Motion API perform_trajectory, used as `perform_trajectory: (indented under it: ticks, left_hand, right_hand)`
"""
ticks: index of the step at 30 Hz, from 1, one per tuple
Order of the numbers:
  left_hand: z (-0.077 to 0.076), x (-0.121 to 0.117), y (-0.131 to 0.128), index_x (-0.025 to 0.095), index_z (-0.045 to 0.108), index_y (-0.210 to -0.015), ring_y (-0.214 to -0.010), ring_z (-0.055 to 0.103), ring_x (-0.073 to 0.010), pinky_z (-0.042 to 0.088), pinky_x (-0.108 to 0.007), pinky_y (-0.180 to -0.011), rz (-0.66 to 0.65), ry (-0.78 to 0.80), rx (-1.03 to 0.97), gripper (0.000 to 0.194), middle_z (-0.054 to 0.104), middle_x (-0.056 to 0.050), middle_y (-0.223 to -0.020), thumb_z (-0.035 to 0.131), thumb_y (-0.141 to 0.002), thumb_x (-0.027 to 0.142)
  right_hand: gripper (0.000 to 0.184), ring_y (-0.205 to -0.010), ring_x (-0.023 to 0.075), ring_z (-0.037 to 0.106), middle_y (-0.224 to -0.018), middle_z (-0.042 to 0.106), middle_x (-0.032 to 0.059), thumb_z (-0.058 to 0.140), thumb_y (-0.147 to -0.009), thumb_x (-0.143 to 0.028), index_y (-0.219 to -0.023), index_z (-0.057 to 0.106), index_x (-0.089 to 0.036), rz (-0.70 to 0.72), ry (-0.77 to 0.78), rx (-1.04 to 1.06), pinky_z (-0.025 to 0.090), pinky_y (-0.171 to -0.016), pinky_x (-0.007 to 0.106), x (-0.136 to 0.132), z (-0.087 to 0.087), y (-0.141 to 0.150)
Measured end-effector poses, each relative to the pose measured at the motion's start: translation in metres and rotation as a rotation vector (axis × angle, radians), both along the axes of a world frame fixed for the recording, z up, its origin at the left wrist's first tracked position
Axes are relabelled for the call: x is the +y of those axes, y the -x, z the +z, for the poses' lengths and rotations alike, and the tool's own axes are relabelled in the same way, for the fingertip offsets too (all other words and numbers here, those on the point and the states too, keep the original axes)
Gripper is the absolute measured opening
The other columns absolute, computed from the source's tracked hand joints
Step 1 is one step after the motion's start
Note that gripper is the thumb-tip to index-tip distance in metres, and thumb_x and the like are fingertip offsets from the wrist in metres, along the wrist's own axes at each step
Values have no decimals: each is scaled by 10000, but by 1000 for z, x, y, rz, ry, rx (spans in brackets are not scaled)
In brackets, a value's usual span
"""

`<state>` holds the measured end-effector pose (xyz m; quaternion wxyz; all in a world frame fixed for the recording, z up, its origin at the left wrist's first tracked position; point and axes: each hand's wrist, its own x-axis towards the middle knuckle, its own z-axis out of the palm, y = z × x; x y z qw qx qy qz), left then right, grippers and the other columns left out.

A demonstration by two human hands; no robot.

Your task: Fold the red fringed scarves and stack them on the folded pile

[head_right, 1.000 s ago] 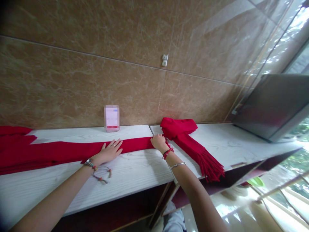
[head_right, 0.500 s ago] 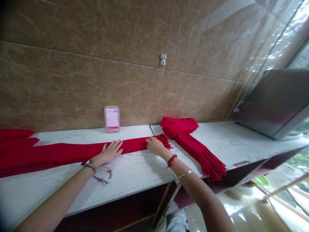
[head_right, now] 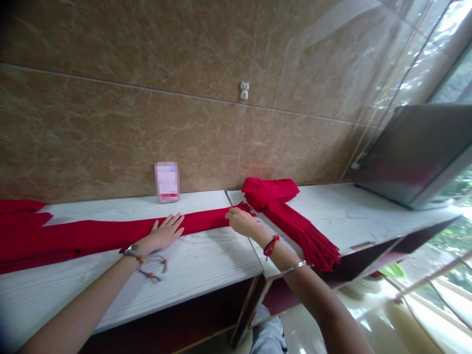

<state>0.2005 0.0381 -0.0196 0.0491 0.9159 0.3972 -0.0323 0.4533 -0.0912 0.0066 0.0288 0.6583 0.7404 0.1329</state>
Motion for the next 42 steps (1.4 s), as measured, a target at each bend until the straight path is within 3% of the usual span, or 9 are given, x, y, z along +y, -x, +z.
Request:
perform_trajectory:
  ticks: [3,7,10,17,22,29,33,36,42]
  left_hand:
    - [3,-2,1,196,160,-1432,-1361,67,-270,128,-606,-1013,-2,11,10,573,84,-47,-1487,178,-900,409]
    - [7,-5,1,193,153,-1432,-1362,67,-263,121,-599,-1019,-3,36,7,575,66,-36,-1488,175,-901,411]
    - [9,-6,0,216,173,-1429,-1361,74,-269,126,-600,-1018,6,34,3,559,80,-35,-1488,184,-902,405]
    - [8,-7,-2,207,180,-1428,-1360,78,-273,144,-603,-1012,12,7,16,555,88,-42,-1487,181,-904,392]
    - [11,-8,0,218,175,-1428,-1361,70,-270,147,-590,-1019,7,26,12,556,83,-35,-1488,177,-905,407]
    - [11,-8,-1,199,176,-1428,-1361,70,-270,135,-604,-1017,9,38,3,566,76,-33,-1488,176,-902,407]
    - [8,-6,-2,209,194,-1425,-1360,77,-277,138,-608,-1015,2,34,-7,559,92,-38,-1488,186,-902,404]
    - [8,-5,-2,202,190,-1425,-1360,73,-278,139,-614,-1012,5,36,-5,562,86,-37,-1488,186,-901,404]
    - [11,-8,-1,193,188,-1423,-1360,80,-273,148,-607,-1012,3,48,1,557,90,-54,-1488,203,-903,393]
  right_hand:
    - [221,-939,178,537,-987,603,102,420,-839,-110,-982,588,-120,54,11,32,419,-833,288,3,-10,-2]
    - [226,-940,188,545,-998,603,120,427,-816,-78,-965,594,-113,-83,8,-9,423,-826,290,-9,-19,-34]
    - [202,-935,198,541,-974,605,119,457,-801,-82,-935,603,-121,-105,-10,-31,424,-825,298,-21,-13,-49]
    - [193,-938,165,529,-980,611,86,462,-816,-114,-938,609,-148,135,-95,149,413,-847,283,1,6,-14]
    - [215,-861,150,585,-919,659,68,444,-808,-88,-885,634,-156,-68,30,107,433,-749,238,12,-5,-23]
    - [183,-799,200,609,-864,661,137,467,-804,-68,-874,633,-103,-258,-2,-44,442,-690,272,-17,1,-57]
    - [178,-877,184,575,-903,645,102,448,-840,-127,-866,623,-136,-46,-83,-7,426,-782,272,-17,8,-27]
    - [192,-879,172,574,-893,650,81,447,-814,-88,-845,628,-145,142,-19,2,428,-786,262,-13,-1,-12]
    - [234,-730,189,627,-775,675,110,443,-760,-8,-769,651,-117,-111,-21,-61,453,-635,259,-29,-23,-63]
